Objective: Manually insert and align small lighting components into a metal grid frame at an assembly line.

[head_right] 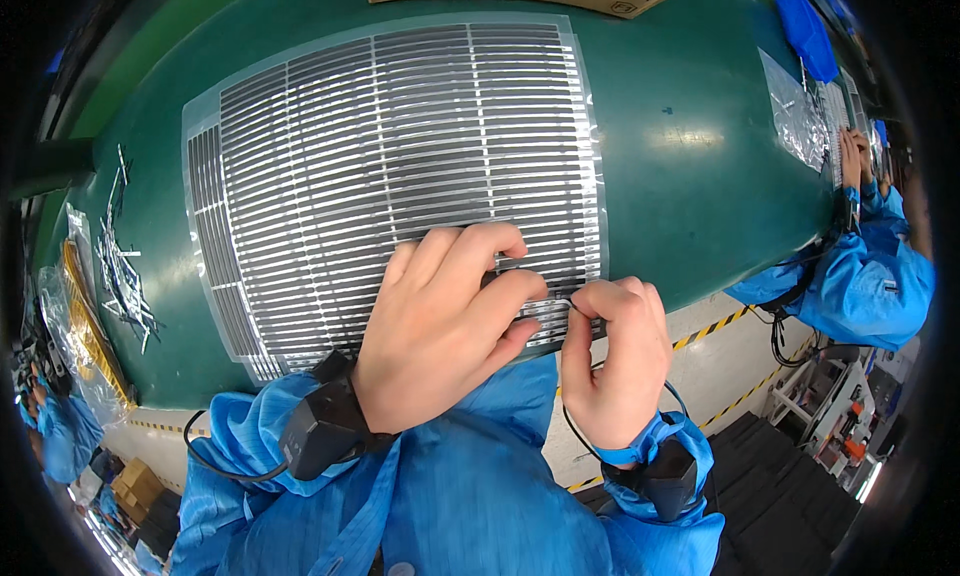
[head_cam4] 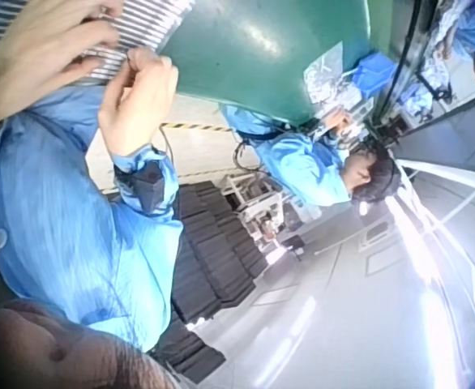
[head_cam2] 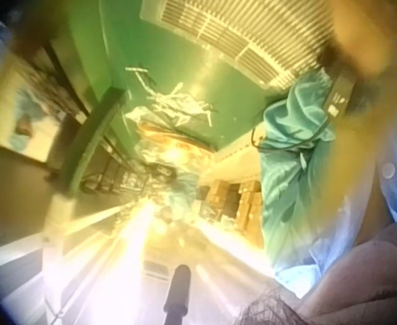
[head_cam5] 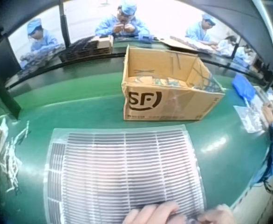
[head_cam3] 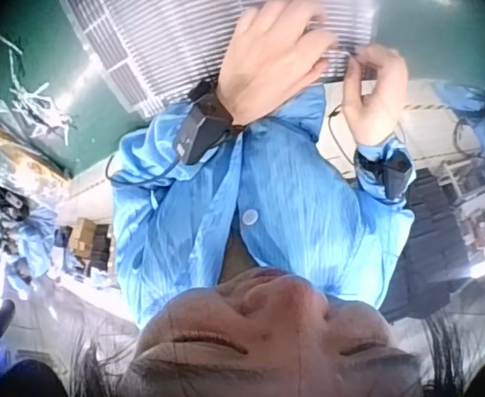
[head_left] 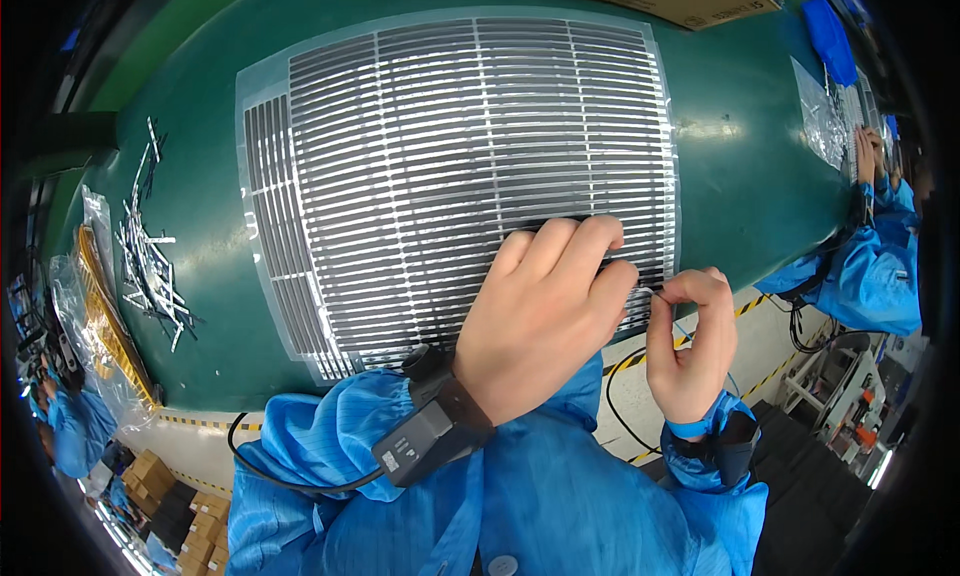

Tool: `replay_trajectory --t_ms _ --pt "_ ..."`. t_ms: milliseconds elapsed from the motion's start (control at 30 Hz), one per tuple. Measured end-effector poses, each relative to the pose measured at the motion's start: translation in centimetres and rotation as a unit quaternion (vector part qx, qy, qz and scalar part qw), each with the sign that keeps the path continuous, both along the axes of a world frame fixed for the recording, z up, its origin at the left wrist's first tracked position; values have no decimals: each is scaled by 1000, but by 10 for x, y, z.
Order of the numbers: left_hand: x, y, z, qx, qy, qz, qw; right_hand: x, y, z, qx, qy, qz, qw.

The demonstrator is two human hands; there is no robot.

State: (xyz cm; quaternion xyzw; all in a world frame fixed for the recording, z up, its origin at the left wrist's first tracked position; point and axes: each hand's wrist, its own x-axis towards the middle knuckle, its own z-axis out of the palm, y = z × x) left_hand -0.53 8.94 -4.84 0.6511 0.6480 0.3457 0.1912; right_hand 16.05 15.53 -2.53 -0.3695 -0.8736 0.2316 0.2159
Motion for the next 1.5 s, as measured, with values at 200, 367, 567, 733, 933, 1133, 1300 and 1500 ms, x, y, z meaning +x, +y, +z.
replay_trajectory --t_ms 200,367,567,733,933,1133,1300,1500 --pt "1 0 -2 3 10 -1 1000 1 -2 1 -2 26 35 999" --pt "1 2 -2 2 11 -7 1000 3 -9 12 -30 38 48 998" --pt "-2 -3 1 20 -4 -3 1000 14 -6 31 -37 95 56 993" --pt "-9 -7 9 12 -95 -30 995 15 -8 42 -153 156 -50 975" --pt "-23 -35 48 -39 -326 -21 944 4 -13 55 -179 199 6 964" --pt "-36 -59 62 -76 -406 0 911 -4 -21 61 -219 233 109 941" --pt "-47 -84 69 -38 -428 -57 901 -18 -37 67 -407 293 83 861" --pt "-55 -111 79 -41 -390 -43 919 -29 -52 60 -424 209 97 876"
